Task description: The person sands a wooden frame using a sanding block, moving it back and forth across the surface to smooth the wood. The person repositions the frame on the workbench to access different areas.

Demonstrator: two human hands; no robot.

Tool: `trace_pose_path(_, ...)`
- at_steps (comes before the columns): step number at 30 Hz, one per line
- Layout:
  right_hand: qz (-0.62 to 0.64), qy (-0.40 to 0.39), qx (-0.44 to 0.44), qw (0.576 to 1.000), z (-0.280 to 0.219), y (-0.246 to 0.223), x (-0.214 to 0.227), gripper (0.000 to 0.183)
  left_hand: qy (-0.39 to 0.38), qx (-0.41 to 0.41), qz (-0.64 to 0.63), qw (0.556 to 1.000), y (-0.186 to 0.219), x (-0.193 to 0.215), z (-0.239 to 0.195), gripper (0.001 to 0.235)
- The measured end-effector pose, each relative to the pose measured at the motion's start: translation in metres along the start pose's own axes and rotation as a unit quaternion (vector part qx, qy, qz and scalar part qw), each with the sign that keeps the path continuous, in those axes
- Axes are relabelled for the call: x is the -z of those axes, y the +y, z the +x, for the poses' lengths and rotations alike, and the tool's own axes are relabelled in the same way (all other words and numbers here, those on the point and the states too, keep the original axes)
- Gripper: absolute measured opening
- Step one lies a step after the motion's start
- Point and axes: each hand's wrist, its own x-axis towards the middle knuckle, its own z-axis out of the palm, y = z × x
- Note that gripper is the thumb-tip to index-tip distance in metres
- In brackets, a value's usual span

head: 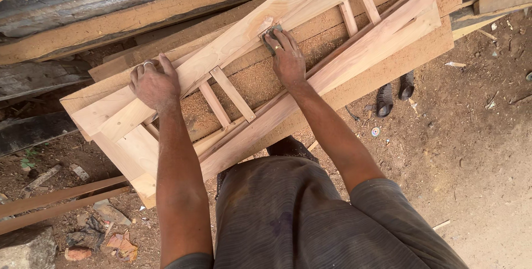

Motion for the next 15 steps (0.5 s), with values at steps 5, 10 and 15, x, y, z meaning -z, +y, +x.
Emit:
trace_pose_path(5,-0.100,-0.029,0.064,0.992,0.004,-0.009,0.026,0.053,0.003,0.000,-0.002,1.000,-0.001,-0.001,0.000,0.049)
trace_pose_path(10,-0.059,-0.055,0.037,0.996,0.018,0.008,0.054,0.036,-0.001,0.002,-0.006,1.000,-0.001,-0.002,0.002,0.050)
trace_pose_path(15,-0.062,-0.043,-0.097,0.992,0.039,0.035,0.060,0.031,0.013,-0.008,-0.001,1.000,-0.004,-0.002,0.000,0.050)
